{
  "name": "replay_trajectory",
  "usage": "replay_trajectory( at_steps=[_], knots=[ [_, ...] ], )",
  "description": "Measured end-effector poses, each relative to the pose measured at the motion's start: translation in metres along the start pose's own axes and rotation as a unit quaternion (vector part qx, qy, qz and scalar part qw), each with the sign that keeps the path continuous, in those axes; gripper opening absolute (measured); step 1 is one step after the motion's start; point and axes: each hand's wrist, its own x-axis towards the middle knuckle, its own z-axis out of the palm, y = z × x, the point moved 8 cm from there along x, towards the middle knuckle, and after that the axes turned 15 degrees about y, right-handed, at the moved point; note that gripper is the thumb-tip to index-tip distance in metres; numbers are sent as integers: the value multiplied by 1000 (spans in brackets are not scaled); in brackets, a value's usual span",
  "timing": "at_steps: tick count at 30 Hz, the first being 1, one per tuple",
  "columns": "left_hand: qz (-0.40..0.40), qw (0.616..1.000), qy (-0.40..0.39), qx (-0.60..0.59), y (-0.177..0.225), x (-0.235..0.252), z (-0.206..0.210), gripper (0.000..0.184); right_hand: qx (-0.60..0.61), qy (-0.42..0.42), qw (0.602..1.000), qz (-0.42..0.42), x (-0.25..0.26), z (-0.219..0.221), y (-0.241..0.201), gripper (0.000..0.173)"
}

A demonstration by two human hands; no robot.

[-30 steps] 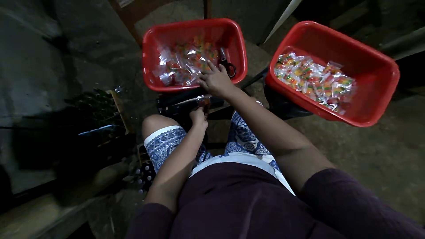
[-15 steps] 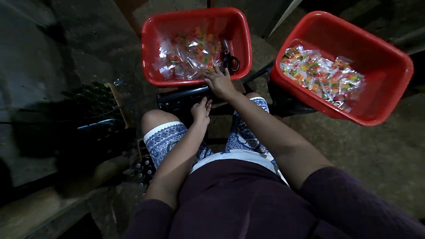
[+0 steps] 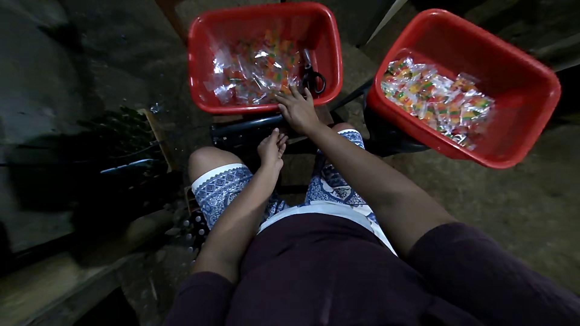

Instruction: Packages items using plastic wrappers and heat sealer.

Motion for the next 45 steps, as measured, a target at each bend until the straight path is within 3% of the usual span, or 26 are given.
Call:
replay_trajectory(
  at_steps=[8, 13, 21, 33, 45],
  knots=[
    [5, 1000, 8, 4, 3, 0, 0, 27, 3, 3, 1000, -2, 1, 1, 1, 47],
    [11, 1000, 6, 9, 4, 3, 2, 30, 25, -45, 998, 21, 4, -2, -1, 49],
    [57, 998, 1, 28, 7, 2, 4, 19, 51, -74, 995, 30, 29, -47, -38, 54],
    [53, 997, -8, 50, 6, 5, 6, 22, 52, -46, 997, 33, 13, -18, -11, 49],
    [20, 999, -5, 35, 2, 4, 7, 27, 8, 39, 999, 28, 1, -6, -1, 45]
  ],
)
